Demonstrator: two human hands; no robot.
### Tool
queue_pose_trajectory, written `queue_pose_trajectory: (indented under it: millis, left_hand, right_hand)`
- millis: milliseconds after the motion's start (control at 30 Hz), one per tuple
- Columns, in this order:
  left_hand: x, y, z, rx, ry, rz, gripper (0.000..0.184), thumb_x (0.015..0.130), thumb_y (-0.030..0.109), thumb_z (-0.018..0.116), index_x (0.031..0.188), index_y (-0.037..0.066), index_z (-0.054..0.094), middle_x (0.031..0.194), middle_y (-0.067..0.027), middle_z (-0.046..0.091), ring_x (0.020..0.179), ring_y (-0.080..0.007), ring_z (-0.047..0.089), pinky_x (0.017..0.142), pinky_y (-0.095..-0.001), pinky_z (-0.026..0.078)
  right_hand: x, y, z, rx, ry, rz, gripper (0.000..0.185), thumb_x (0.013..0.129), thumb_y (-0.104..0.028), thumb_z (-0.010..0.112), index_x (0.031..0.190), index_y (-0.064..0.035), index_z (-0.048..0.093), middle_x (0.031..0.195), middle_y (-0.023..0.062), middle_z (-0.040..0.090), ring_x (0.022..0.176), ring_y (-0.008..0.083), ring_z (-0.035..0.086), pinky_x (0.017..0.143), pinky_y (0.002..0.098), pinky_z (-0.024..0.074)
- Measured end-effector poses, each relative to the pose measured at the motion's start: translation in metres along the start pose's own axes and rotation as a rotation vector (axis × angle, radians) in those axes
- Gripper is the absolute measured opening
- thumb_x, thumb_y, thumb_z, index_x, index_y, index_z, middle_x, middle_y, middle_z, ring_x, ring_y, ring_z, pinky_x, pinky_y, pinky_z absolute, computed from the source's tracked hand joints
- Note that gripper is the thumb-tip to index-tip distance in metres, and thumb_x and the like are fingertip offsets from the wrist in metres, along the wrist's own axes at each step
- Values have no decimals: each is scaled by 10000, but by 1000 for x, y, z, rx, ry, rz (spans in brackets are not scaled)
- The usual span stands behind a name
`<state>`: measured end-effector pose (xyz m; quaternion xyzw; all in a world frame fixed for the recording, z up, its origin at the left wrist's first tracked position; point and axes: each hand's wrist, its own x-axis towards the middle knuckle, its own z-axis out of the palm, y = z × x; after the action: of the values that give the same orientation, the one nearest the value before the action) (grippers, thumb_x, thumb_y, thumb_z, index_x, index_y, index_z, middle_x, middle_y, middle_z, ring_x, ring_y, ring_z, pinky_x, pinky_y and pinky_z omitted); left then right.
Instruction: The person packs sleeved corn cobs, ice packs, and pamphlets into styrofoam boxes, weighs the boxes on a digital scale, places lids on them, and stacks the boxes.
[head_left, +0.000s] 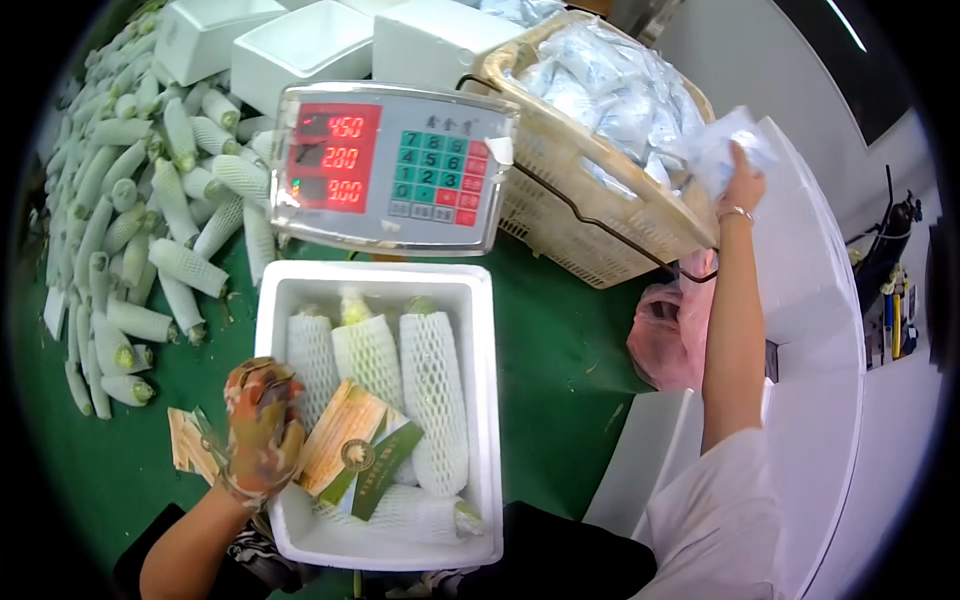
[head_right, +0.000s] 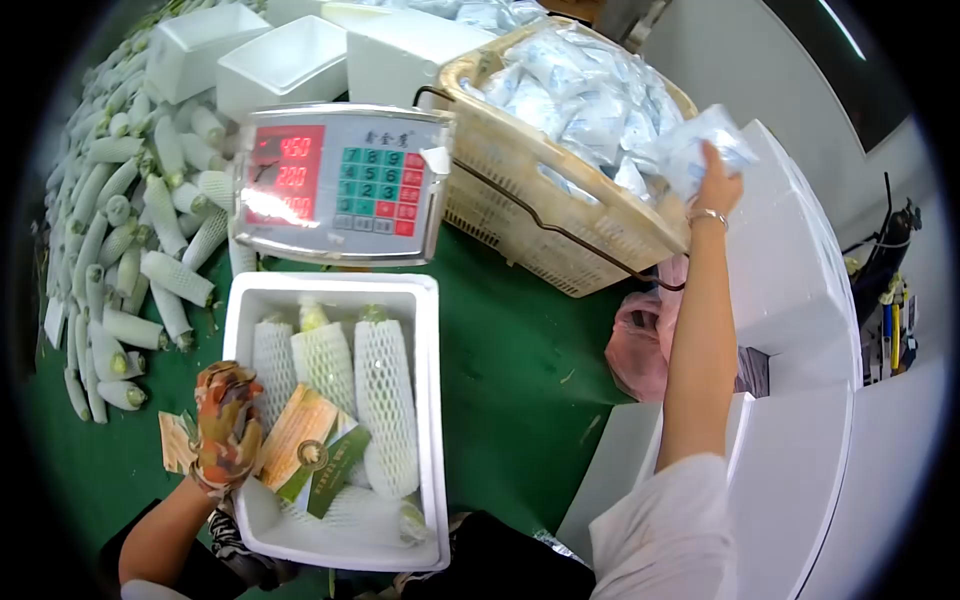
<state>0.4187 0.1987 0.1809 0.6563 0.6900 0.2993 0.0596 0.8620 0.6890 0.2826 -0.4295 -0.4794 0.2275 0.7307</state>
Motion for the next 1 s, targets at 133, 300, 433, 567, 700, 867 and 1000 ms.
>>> queue_pose_trajectory:
  millis: [133,300,433,567,700,867,1000]
  left_hand:
    - [-1,7,-3,-21,29,33,391,667,-22,483,1054,3,536,1041,-130,518,999,-287,458,901,-376,352]
    - [-9,-15,9,-214,225,22,349,704,-10,525,1052,0,553,1076,-122,522,1042,-282,466,936,-352,347]
    - [-15,-16,3,-215,510,19,340,746,-63,493,1084,-33,509,1061,-129,531,1029,-265,492,920,-356,376]
    - [-36,-57,22,-496,709,-109,321,805,-21,487,1126,-20,489,1105,-126,527,981,-240,505,894,-335,397]
    - [-61,-96,44,-609,708,-311,292,860,64,464,1139,-2,515,1184,-129,515,1026,-242,513,865,-326,423]
    - [-81,-88,35,-470,482,-616,316,895,152,422,1132,-13,551,1069,-165,594,981,-278,567,864,-354,447]
    - [-141,-76,58,-686,368,-715,359,859,179,484,1165,-4,520,1042,-174,595,948,-290,574,836,-385,462]
  right_hand:
    - [-119,-141,2,209,-675,51,248,800,-158,574,855,79,624,860,156,647,789,214,639,705,326,531]
    - [-329,-183,79,-4,-2038,242,456,628,-324,747,946,-19,628,899,104,655,820,175,610,725,302,480]
    - [-411,-176,100,-324,-2288,-20,554,708,-382,710,1088,-13,549,1120,145,569,1030,242,530,866,368,417]
    - [-450,-203,74,-572,-1601,-549,644,738,-433,658,1208,-32,477,1261,186,445,1209,340,370,988,449,293]
    - [-492,-190,38,-611,-1383,-571,664,793,-455,582,1275,-30,415,1303,205,398,1237,363,334,1014,466,263]
    - [-511,-235,20,-742,-1194,-517,613,827,-423,552,1246,6,427,1254,224,425,1171,371,395,991,455,304]
    - [-568,-294,-40,-654,-1473,37,507,706,-349,673,1007,16,492,1004,195,509,941,358,502,863,426,400]
